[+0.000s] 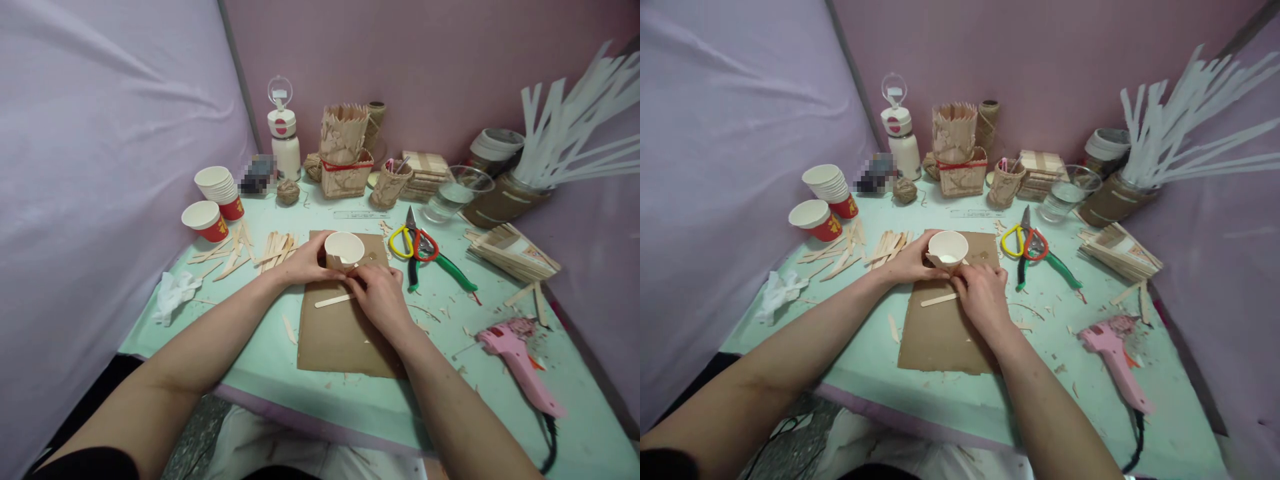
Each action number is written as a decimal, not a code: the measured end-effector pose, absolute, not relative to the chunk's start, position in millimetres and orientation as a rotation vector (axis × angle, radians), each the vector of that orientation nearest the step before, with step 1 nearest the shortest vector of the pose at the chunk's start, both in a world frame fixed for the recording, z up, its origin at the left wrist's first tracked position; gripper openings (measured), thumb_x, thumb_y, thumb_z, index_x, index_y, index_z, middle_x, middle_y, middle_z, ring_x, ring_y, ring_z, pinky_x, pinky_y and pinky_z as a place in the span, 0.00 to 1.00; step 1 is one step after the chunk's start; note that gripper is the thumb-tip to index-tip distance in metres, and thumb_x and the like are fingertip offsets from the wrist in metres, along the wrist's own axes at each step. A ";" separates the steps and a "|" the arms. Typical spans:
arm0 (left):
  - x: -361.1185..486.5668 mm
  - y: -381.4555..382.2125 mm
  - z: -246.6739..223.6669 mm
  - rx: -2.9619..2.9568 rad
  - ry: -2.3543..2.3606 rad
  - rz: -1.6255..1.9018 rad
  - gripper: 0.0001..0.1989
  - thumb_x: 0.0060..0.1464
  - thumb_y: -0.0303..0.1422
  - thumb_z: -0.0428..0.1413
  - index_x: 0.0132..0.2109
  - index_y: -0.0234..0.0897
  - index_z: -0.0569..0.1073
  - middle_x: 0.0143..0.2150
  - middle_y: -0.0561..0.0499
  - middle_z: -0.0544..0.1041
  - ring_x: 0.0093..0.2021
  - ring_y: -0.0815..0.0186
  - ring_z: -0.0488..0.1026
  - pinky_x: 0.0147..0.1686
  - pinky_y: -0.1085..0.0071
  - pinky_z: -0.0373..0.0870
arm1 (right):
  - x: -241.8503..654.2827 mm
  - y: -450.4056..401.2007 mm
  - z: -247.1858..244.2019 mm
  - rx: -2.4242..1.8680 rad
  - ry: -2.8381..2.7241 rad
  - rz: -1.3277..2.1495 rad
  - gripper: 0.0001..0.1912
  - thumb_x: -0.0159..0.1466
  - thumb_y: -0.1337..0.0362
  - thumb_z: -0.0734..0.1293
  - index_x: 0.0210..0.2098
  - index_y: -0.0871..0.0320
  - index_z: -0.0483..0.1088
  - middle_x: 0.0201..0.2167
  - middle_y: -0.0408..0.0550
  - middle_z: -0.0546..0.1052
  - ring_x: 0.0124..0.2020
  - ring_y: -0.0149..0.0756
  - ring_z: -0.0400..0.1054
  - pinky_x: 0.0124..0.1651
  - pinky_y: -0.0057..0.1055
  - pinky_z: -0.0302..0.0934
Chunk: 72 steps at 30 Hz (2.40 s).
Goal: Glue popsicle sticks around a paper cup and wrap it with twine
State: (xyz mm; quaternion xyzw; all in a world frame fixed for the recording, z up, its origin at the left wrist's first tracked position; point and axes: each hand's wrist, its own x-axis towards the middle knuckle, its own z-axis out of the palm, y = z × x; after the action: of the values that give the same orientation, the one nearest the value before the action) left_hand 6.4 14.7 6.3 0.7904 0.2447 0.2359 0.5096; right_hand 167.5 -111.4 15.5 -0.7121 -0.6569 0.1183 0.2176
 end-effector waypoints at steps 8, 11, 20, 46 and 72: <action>5.4 11.8 11.6 1.940 0.574 0.556 0.51 0.38 0.48 0.72 0.65 0.35 0.61 0.65 0.36 0.68 0.66 0.44 0.65 0.64 0.54 0.62 | 168.3 -112.2 14.3 -1.963 -1.817 0.326 0.07 0.68 0.63 0.67 0.33 0.56 0.73 0.35 0.49 0.81 0.44 0.46 0.70 0.46 0.39 0.46; 4.7 12.2 11.8 1.858 0.587 0.557 0.53 0.36 0.48 0.72 0.66 0.38 0.60 0.66 0.38 0.66 0.66 0.44 0.64 0.63 0.54 0.63 | 169.4 -112.5 16.1 -2.002 -1.817 0.342 0.06 0.67 0.63 0.68 0.33 0.56 0.73 0.36 0.48 0.81 0.45 0.46 0.70 0.47 0.39 0.46; 6.7 16.2 7.7 1.774 0.549 0.572 0.39 0.45 0.45 0.68 0.61 0.37 0.66 0.61 0.39 0.71 0.62 0.48 0.68 0.60 0.55 0.66 | 174.6 -111.4 18.5 -2.034 -1.804 0.385 0.02 0.65 0.66 0.69 0.34 0.56 0.74 0.38 0.47 0.80 0.46 0.46 0.70 0.46 0.39 0.46; 3.8 15.9 10.7 2.050 0.710 0.513 0.49 0.39 0.47 0.71 0.65 0.35 0.61 0.64 0.38 0.69 0.65 0.47 0.66 0.63 0.57 0.62 | 204.7 -114.0 31.9 -2.247 -1.743 0.305 0.06 0.65 0.66 0.66 0.39 0.56 0.75 0.42 0.50 0.81 0.48 0.47 0.70 0.45 0.39 0.46; 11.2 14.6 14.3 1.090 0.525 0.562 0.34 0.38 0.42 0.72 0.52 0.35 0.71 0.51 0.38 0.80 0.54 0.50 0.77 0.58 0.54 0.69 | 223.1 -168.7 49.2 -2.201 -1.351 0.177 0.17 0.64 0.50 0.62 0.41 0.56 0.72 0.39 0.55 0.80 0.39 0.47 0.73 0.41 0.39 0.61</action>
State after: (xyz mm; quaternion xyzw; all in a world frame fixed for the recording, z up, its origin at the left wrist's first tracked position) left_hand 11.2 14.6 14.3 0.5056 0.2436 0.2604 0.7856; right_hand 223.1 -168.7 49.2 -0.8180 -0.5020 0.0659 0.2731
